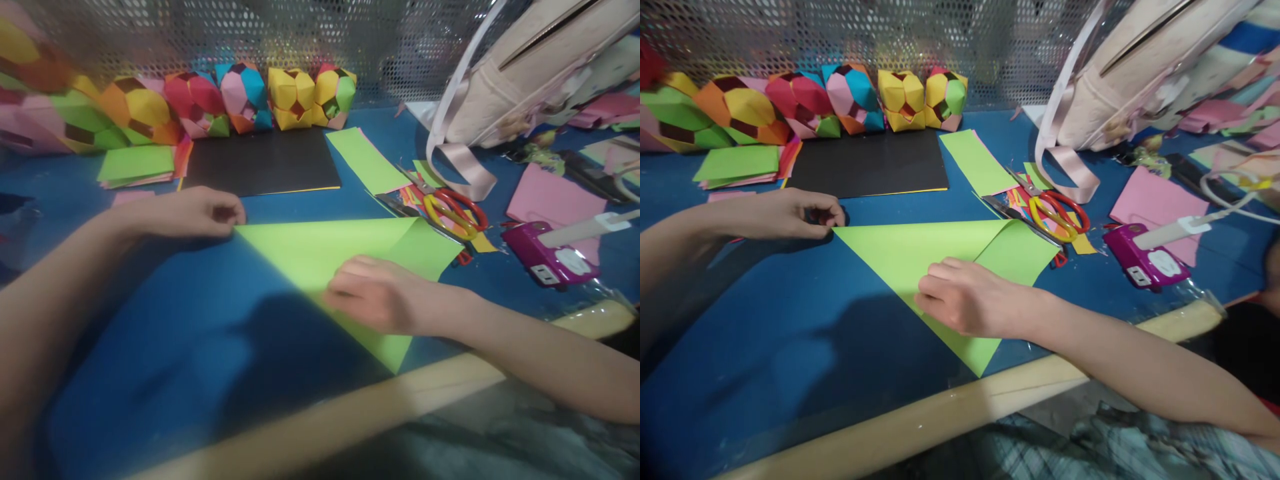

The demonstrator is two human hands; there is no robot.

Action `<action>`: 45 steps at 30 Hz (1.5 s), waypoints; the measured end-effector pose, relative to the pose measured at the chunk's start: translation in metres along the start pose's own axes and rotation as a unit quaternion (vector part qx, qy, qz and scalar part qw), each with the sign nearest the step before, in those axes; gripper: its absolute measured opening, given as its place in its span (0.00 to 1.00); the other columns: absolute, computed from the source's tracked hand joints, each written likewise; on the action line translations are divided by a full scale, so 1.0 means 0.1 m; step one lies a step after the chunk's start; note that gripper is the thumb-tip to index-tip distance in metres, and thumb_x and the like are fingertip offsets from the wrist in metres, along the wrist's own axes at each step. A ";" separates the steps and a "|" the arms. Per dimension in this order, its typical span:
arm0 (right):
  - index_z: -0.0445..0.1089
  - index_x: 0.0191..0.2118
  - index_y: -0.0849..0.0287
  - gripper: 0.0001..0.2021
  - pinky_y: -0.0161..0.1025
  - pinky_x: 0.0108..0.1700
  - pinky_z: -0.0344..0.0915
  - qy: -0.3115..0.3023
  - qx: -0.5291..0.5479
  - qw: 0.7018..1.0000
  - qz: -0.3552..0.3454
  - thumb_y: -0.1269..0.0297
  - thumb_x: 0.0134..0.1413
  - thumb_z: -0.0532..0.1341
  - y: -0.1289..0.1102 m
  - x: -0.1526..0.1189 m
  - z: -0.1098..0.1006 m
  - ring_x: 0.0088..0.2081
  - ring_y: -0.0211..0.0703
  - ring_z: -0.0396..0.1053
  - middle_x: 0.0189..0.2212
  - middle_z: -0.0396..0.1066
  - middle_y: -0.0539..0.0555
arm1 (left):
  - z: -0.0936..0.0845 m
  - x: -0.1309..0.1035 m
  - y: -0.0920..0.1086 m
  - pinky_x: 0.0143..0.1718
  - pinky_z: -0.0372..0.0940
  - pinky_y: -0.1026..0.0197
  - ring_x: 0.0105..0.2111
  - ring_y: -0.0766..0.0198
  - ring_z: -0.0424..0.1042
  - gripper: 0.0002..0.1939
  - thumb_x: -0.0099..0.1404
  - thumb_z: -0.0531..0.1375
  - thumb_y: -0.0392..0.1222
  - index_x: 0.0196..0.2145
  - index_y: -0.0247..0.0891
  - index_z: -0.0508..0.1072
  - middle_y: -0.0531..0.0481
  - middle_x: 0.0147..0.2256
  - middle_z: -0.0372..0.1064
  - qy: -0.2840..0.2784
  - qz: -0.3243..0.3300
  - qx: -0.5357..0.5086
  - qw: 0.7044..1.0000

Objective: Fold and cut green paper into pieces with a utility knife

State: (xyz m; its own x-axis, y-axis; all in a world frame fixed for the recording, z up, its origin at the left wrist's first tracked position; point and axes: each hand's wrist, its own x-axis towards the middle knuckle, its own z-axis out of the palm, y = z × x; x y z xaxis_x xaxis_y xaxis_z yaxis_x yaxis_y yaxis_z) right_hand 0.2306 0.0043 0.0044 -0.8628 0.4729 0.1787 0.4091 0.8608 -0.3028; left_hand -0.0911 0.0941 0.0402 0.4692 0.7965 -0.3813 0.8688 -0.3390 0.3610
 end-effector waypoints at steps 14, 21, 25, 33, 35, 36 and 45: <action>0.64 0.24 0.59 0.19 0.38 0.33 0.51 -0.002 0.028 0.999 0.024 0.63 0.68 0.50 -0.02 0.01 0.00 0.28 0.39 0.55 0.24 0.60 0.50 | -0.02 0.03 -0.01 0.29 0.59 0.65 0.28 0.63 0.64 0.16 0.56 0.55 0.49 0.37 0.38 0.72 0.53 0.29 0.69 0.004 0.005 0.006 1.000; 0.64 0.25 0.60 0.19 0.39 0.33 0.51 -0.011 0.020 1.000 0.007 0.66 0.68 0.49 -0.03 0.03 -0.03 0.29 0.39 0.56 0.24 0.60 0.51 | -0.02 0.02 0.01 0.29 0.59 0.67 0.28 0.65 0.64 0.16 0.56 0.55 0.47 0.38 0.36 0.72 0.53 0.29 0.68 0.001 0.006 0.013 1.000; 0.64 0.25 0.60 0.19 0.39 0.33 0.50 -0.008 0.000 1.000 -0.002 0.67 0.68 0.48 -0.03 0.02 -0.04 0.28 0.39 0.55 0.24 0.60 0.50 | -0.02 0.00 0.02 0.30 0.59 0.68 0.29 0.66 0.64 0.15 0.58 0.55 0.46 0.39 0.35 0.72 0.53 0.30 0.69 -0.001 0.010 0.012 1.000; 0.64 0.27 0.59 0.17 0.40 0.28 0.45 -0.007 -0.032 0.997 -0.064 0.67 0.68 0.49 -0.07 -0.01 -0.08 0.26 0.38 0.53 0.26 0.60 0.51 | -0.05 -0.03 0.02 0.32 0.62 0.65 0.33 0.61 0.67 0.18 0.56 0.57 0.50 0.40 0.37 0.73 0.51 0.33 0.71 -0.003 0.001 -0.022 1.000; 0.63 0.26 0.60 0.17 0.39 0.28 0.45 0.022 -0.030 0.999 -0.029 0.67 0.68 0.49 -0.09 -0.01 -0.07 0.25 0.36 0.53 0.24 0.58 0.49 | -0.05 -0.03 0.01 0.33 0.62 0.65 0.34 0.60 0.68 0.19 0.55 0.57 0.52 0.39 0.38 0.73 0.50 0.34 0.72 -0.004 0.003 -0.032 0.999; 0.62 0.26 0.60 0.17 0.39 0.27 0.45 0.035 -0.026 0.999 -0.014 0.67 0.68 0.50 -0.10 0.00 -0.06 0.24 0.36 0.53 0.23 0.57 0.49 | -0.06 -0.03 0.01 0.33 0.62 0.64 0.34 0.60 0.68 0.19 0.54 0.57 0.52 0.39 0.38 0.74 0.50 0.34 0.72 -0.006 0.003 -0.034 0.999; 0.62 0.26 0.60 0.15 0.37 0.27 0.48 0.034 0.026 0.999 0.029 0.67 0.67 0.52 -0.08 -0.01 0.02 0.25 0.36 0.56 0.24 0.61 0.50 | -0.23 -0.24 0.26 0.34 0.64 0.59 0.33 0.59 0.70 0.16 0.59 0.53 0.48 0.39 0.37 0.71 0.47 0.35 0.72 0.141 -0.015 -0.020 0.990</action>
State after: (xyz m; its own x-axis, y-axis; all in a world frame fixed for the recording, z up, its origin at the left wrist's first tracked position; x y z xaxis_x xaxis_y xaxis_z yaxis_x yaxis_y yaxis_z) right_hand 0.2275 -0.0029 0.0052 -0.8153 0.5351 0.2212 0.4409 0.8214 -0.3619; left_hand -0.0832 0.0774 0.0780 0.3758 0.9159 -0.1412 0.8721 -0.2979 0.3883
